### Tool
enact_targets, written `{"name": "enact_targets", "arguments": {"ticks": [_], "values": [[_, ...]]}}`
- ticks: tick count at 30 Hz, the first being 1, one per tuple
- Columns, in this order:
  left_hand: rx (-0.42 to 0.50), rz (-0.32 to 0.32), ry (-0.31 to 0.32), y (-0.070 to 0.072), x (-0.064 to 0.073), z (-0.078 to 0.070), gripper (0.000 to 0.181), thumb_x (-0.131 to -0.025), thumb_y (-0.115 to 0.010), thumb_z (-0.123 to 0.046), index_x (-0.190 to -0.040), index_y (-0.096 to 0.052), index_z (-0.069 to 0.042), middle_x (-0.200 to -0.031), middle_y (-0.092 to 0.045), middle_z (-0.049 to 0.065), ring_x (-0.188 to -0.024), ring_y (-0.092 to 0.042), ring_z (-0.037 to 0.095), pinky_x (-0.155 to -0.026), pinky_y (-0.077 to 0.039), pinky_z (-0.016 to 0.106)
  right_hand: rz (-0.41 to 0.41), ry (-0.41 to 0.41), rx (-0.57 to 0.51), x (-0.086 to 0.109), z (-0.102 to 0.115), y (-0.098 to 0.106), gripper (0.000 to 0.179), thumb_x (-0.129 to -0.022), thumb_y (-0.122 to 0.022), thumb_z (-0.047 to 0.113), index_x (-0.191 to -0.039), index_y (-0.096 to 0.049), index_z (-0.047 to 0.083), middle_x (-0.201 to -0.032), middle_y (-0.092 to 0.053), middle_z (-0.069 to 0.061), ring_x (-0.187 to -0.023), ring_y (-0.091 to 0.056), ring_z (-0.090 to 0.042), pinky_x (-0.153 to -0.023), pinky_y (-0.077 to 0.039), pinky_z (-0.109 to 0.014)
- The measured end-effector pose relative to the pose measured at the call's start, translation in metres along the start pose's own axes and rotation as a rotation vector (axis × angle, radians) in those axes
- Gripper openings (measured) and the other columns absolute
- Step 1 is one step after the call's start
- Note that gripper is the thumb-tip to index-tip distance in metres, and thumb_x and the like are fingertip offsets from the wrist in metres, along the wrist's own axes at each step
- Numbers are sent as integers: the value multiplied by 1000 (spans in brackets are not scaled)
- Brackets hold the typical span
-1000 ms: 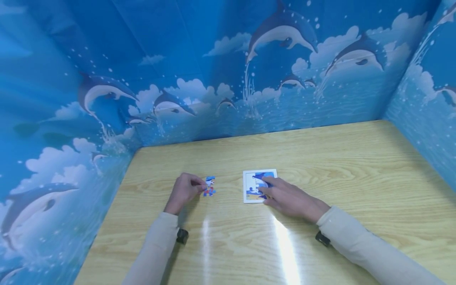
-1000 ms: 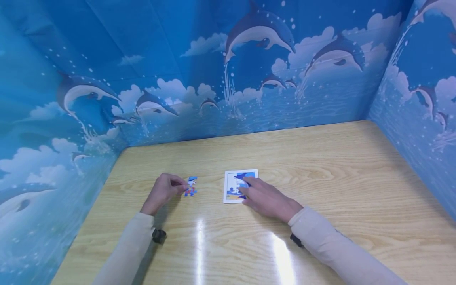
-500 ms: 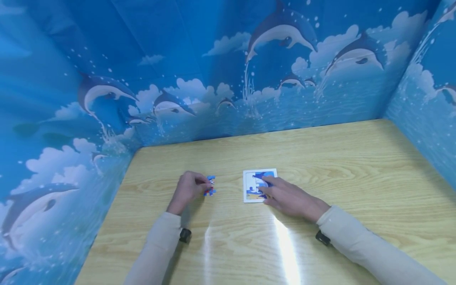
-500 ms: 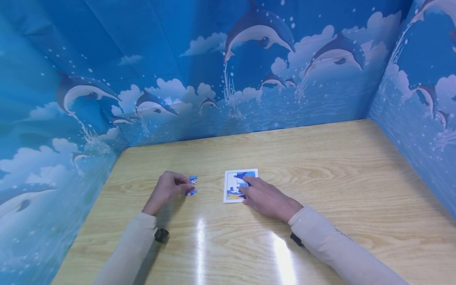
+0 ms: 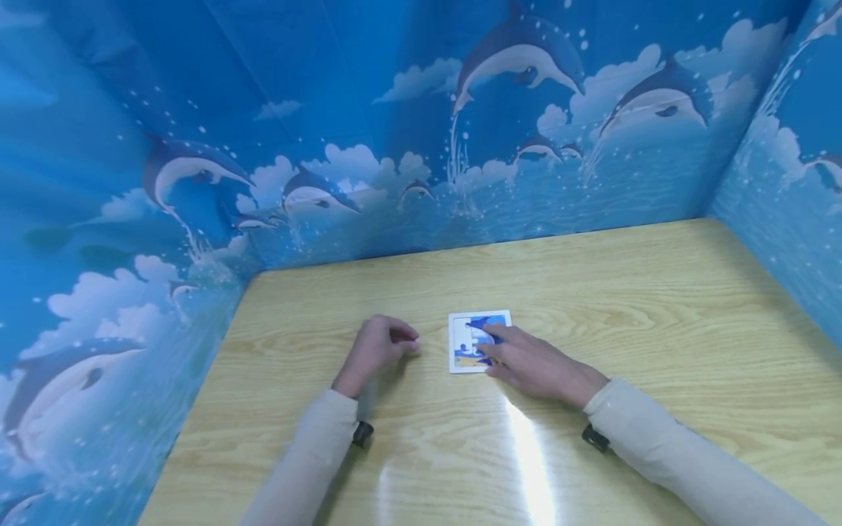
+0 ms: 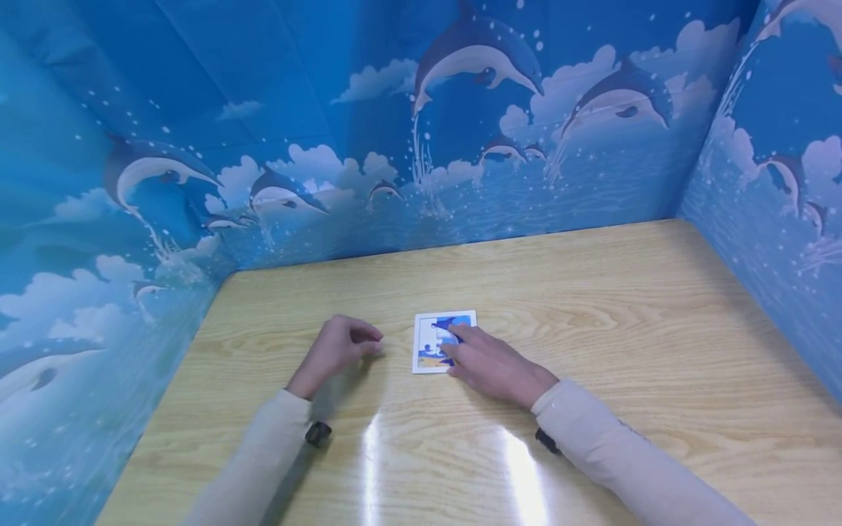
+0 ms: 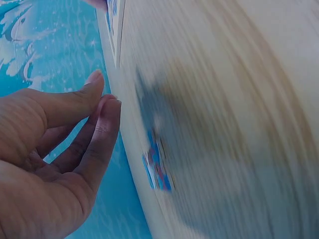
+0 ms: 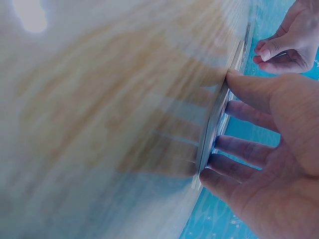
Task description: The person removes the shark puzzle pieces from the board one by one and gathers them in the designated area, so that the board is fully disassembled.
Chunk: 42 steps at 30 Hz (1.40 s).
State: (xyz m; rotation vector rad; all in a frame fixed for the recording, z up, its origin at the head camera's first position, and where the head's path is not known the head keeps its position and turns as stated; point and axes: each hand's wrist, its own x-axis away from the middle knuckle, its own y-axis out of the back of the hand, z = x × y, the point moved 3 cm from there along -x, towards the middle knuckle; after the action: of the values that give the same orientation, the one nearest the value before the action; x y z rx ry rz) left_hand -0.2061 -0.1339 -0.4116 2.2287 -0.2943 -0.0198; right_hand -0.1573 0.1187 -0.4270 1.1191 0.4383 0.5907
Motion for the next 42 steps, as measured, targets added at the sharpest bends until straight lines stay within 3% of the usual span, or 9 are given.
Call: {"name": "enact_targets", "arguments": {"ticks": [10,25,34,42], "values": [[-5,70,-67,-22,-3,-16,17,-82,-85,-14,-97,-79,-8,-89,-76,2,-78,-67,11,-74,-57,28,2,-6,-6,-1,-1,-1,45,-98,-68,22,-135,-60,-2,-150,-42,-30,-136,-44,-45,-110,-39,-56],[2,100,-146,-42,-6,-29,20,-80,-87,-18,-97,-80,-9,-87,-77,0,-75,-68,8,-72,-56,26,1,-9,-16,-2,-1,-1,45,-98,-69,22,-134,-61,-2,-151,-41,-30,-138,-43,-45,-110,-39,-57],[-29,130,-90,-48,-7,-33,23,-78,-88,-19,-97,-80,-11,-84,-72,-4,-74,-62,8,-68,-53,24,17,-25,-20,-2,-2,-2,45,-98,-68,23,-136,-60,-1,-152,-40,-29,-138,-42,-45,-109,-39,-57],[-22,132,-89,-48,-7,-34,21,-76,-90,-18,-93,-80,-10,-77,-70,-5,-69,-60,6,-64,-52,22,10,-21,-7,-2,-2,-2,45,-98,-68,22,-135,-61,-2,-151,-41,-30,-138,-43,-45,-109,-40,-57]]}}
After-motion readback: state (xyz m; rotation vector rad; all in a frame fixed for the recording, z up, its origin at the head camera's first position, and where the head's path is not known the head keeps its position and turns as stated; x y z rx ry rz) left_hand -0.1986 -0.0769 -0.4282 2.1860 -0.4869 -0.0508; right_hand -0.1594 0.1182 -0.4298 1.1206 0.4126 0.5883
